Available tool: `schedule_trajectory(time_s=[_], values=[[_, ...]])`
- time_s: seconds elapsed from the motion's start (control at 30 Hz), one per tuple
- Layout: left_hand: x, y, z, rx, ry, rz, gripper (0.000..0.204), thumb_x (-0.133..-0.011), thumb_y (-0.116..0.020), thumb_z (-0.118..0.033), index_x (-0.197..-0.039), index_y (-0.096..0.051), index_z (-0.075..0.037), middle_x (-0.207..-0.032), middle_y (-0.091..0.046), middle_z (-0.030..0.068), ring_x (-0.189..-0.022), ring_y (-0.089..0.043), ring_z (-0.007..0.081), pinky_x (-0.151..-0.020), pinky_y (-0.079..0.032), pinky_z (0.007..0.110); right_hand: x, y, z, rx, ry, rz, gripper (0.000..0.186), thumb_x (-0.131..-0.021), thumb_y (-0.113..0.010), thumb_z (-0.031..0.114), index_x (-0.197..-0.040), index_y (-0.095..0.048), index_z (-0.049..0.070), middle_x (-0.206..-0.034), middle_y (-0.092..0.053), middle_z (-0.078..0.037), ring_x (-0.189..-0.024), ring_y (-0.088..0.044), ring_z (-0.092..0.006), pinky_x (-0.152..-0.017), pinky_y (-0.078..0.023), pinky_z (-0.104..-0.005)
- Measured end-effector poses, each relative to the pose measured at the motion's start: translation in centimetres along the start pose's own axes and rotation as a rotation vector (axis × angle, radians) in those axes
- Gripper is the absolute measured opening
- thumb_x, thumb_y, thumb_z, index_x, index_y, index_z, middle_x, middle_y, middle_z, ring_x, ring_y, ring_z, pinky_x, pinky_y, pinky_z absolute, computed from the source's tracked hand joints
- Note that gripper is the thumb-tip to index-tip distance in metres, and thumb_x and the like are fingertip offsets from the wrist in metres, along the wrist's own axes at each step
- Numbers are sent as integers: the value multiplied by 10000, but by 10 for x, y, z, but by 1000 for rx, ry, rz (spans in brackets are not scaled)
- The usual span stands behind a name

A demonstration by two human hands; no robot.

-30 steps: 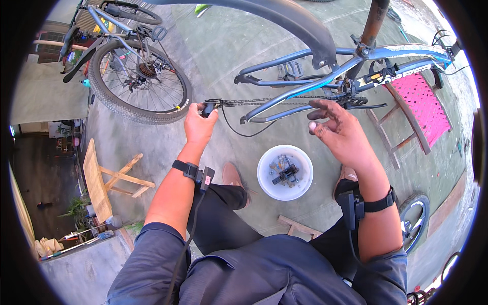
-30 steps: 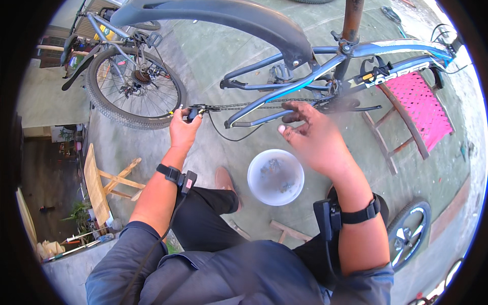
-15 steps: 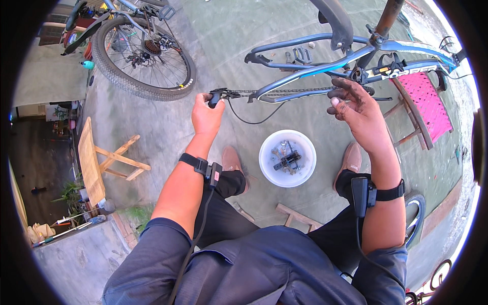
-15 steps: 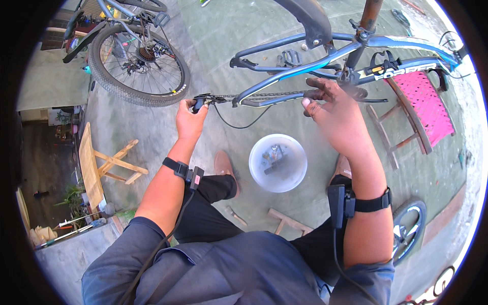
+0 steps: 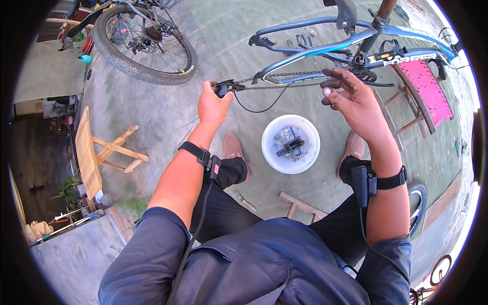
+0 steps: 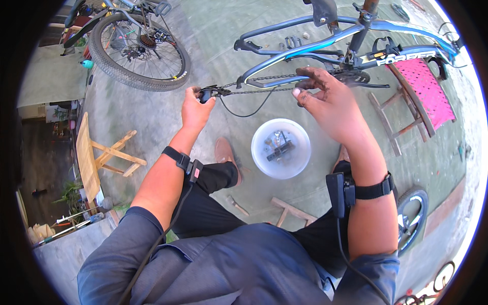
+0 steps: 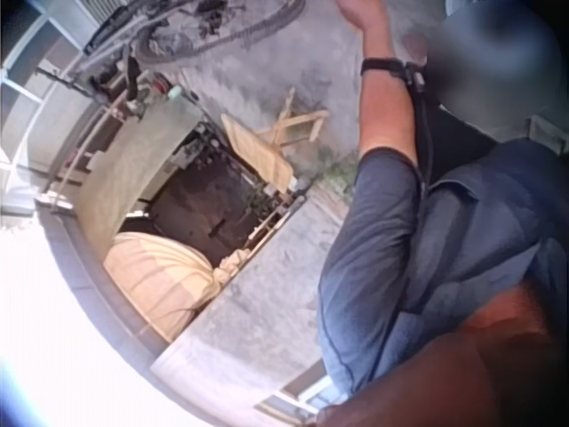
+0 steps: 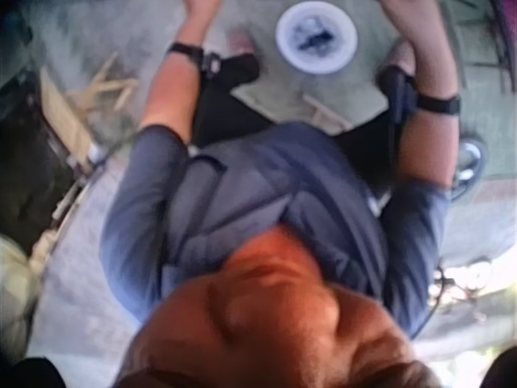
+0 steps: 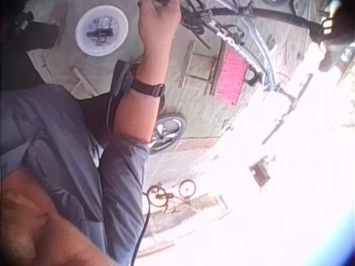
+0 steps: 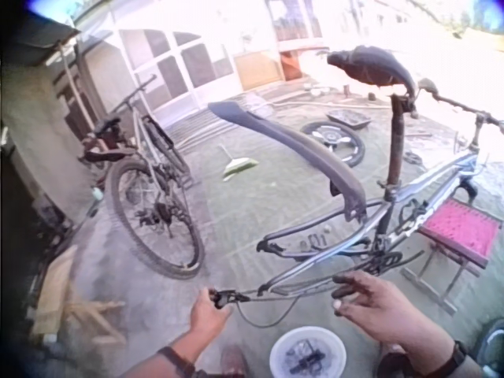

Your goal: The person is repairing a bicycle derailleur and chain by hand and with a multi-tool. They manipulate the rear derailleur, thread the chain through the pulley wheels, and use a tool to adjust a bolt on the mechanism.

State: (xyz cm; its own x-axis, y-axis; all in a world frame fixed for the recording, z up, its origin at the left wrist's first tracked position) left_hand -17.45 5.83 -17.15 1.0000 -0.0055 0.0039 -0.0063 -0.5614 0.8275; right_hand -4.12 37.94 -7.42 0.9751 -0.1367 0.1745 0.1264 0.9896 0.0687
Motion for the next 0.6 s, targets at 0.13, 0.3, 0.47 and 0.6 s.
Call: schedule_trajectory(time_s=[0.13,0.3,0.47,0.6], values=[[3,-1,2,-39,-8,23,594,-735,-800,-243,-1192,-504,-4,-1079,-662,182,-954,-669,285,-833,-521,369,-2,-5,-4,49,18,40,452,-901,-692,128,-1294,-531,-28,-1112,-645,-102,-796,-605,-74,-742,-511,-234],[1,-3,3,-69,-12,21,618,-737,-799,-247,-1223,-502,-6,-1069,-663,173,-956,-670,277,-833,-522,367,-2,-8,-5,62,61,23,445,-896,-699,144,-1278,-547,-26,-1057,-665,-102,-783,-616,-80,-721,-511,-236],[-9,-9,15,9,-33,80,617,-748,-795,-245,-1236,-517,12,-1063,-668,150,-923,-669,231,-791,-531,343,-2,-7,-5,123,34,51,452,-915,-670,128,-1315,-519,-20,-1059,-656,-89,-794,-616,-82,-701,-491,-230],[-19,-12,30,176,77,130,518,-753,-780,-247,-1162,-591,8,-1017,-702,137,-922,-684,229,-807,-528,339,-3,-7,-7,109,47,70,464,-926,-658,130,-1340,-503,-14,-1071,-651,-81,-807,-618,-87,-699,-485,-230]])
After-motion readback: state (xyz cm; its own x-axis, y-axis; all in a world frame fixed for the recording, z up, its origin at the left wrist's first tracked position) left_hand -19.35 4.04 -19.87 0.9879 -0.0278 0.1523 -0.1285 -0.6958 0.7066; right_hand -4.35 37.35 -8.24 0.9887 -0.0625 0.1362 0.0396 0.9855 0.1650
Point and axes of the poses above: each hand's wrist, its own x-axis away from the middle knuckle, its own y-axis out of the back of the hand, z = x × y, the point moved 4 cm from there along -x, towards the middle knuckle
